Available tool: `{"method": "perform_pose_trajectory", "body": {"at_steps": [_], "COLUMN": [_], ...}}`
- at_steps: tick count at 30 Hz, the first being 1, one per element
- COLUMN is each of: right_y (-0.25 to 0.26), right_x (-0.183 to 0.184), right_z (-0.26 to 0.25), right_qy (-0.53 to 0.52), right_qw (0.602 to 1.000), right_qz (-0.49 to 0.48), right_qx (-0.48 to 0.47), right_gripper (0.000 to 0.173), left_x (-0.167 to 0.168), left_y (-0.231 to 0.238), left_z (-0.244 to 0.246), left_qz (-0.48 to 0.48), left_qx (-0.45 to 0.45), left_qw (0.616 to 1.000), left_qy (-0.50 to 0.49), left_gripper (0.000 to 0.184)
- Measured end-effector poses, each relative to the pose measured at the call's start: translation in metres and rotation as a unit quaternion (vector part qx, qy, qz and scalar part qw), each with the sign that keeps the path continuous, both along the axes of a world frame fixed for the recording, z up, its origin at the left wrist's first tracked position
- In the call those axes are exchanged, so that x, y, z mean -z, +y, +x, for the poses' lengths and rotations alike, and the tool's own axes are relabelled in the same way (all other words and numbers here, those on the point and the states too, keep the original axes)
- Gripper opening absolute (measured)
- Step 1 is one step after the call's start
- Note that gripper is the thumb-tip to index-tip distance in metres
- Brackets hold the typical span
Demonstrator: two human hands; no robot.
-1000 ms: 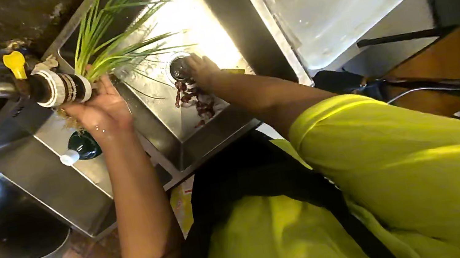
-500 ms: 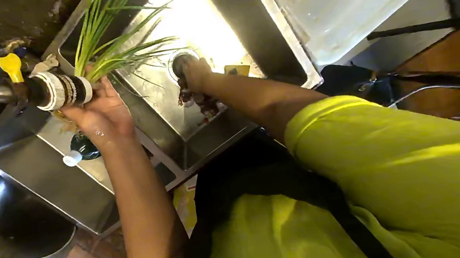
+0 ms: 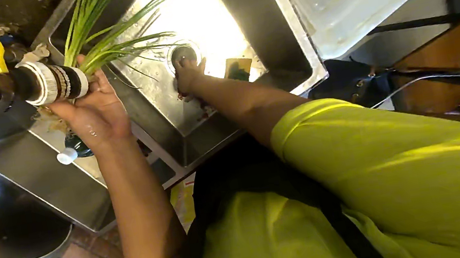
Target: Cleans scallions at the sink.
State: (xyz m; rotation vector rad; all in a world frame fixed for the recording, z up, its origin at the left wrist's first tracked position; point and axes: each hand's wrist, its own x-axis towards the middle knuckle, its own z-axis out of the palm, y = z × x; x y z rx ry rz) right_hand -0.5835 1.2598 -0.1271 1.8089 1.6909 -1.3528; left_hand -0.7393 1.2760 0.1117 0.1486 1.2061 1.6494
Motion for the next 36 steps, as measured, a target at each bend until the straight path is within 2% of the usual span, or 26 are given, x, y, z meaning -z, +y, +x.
{"method": "perform_pose_trajectory", "body": {"at_steps": [2, 4, 7, 10, 12, 14, 16, 19, 21, 22, 24, 25, 28, 30, 32, 34, 36], "right_y": [0.003, 0.009, 0.016, 0.017, 0.003, -0.022, -0.058, -0.097, -0.091, -0.084, -0.057, -0.040, 0.004, 0.004, -0.024, -0.060, -0.074], "right_x": [-0.003, -0.006, -0.006, -0.004, 0.007, 0.007, -0.008, -0.040, -0.066, -0.072, -0.070, -0.057, -0.014, 0.001, -0.005, -0.032, -0.065], "right_z": [0.001, 0.005, 0.014, 0.029, 0.039, 0.047, 0.048, 0.040, 0.035, 0.036, 0.044, 0.051, 0.073, 0.074, 0.058, 0.036, 0.017], "right_qy": [0.019, 0.022, 0.027, 0.039, 0.055, 0.084, 0.116, 0.147, 0.111, 0.100, 0.082, 0.067, -0.031, -0.070, -0.052, 0.003, 0.051], "right_qw": [1.000, 0.999, 0.999, 0.996, 0.989, 0.982, 0.980, 0.978, 0.965, 0.967, 0.984, 0.992, 0.998, 0.996, 0.998, 0.990, 0.965], "right_qz": [0.014, 0.017, 0.013, 0.041, 0.090, 0.111, 0.085, -0.044, -0.109, -0.099, -0.037, -0.001, 0.062, 0.050, 0.000, -0.084, -0.167], "right_qx": [0.018, 0.023, -0.014, -0.067, -0.102, -0.128, -0.137, -0.143, -0.209, -0.211, -0.153, -0.103, -0.004, -0.002, -0.029, -0.118, -0.194], "right_gripper": [0.065, 0.054, 0.059, 0.052, 0.051, 0.060, 0.062, 0.053, 0.051, 0.046, 0.037, 0.040, 0.074, 0.080, 0.063, 0.043, 0.043], "left_x": [0.000, 0.001, 0.004, 0.003, 0.002, 0.002, 0.000, -0.001, -0.001, -0.001, 0.000, 0.000, 0.000, -0.001, -0.003, -0.005, -0.005], "left_y": [0.000, 0.000, -0.002, -0.002, -0.002, 0.001, 0.001, 0.002, 0.002, 0.002, 0.001, 0.001, 0.000, -0.001, 0.000, -0.001, 0.000], "left_z": [0.000, 0.000, -0.003, -0.006, -0.005, -0.004, -0.001, -0.001, -0.004, -0.006, -0.008, -0.009, -0.011, -0.012, -0.011, -0.012, -0.015], "left_qz": [0.001, 0.002, 0.001, 0.007, 0.011, 0.016, 0.019, 0.021, 0.021, 0.017, 0.007, 0.004, -0.007, -0.007, -0.010, -0.014, -0.006], "left_qx": [-0.001, 0.003, 0.024, 0.036, 0.035, 0.025, 0.016, 0.024, 0.029, 0.028, 0.024, 0.025, 0.032, 0.039, 0.035, 0.031, 0.035], "left_qw": [1.000, 1.000, 1.000, 0.999, 0.999, 1.000, 1.000, 0.999, 0.999, 0.999, 1.000, 1.000, 0.999, 0.999, 0.999, 0.999, 0.999], "left_qy": [-0.002, -0.003, 0.009, 0.010, 0.010, -0.002, -0.008, -0.005, 0.004, 0.006, 0.004, 0.004, 0.012, 0.006, 0.000, -0.001, -0.007], "left_gripper": [0.058, 0.058, 0.060, 0.059, 0.060, 0.059, 0.055, 0.054, 0.055, 0.057, 0.061, 0.062, 0.064, 0.064, 0.065, 0.066, 0.066]}}
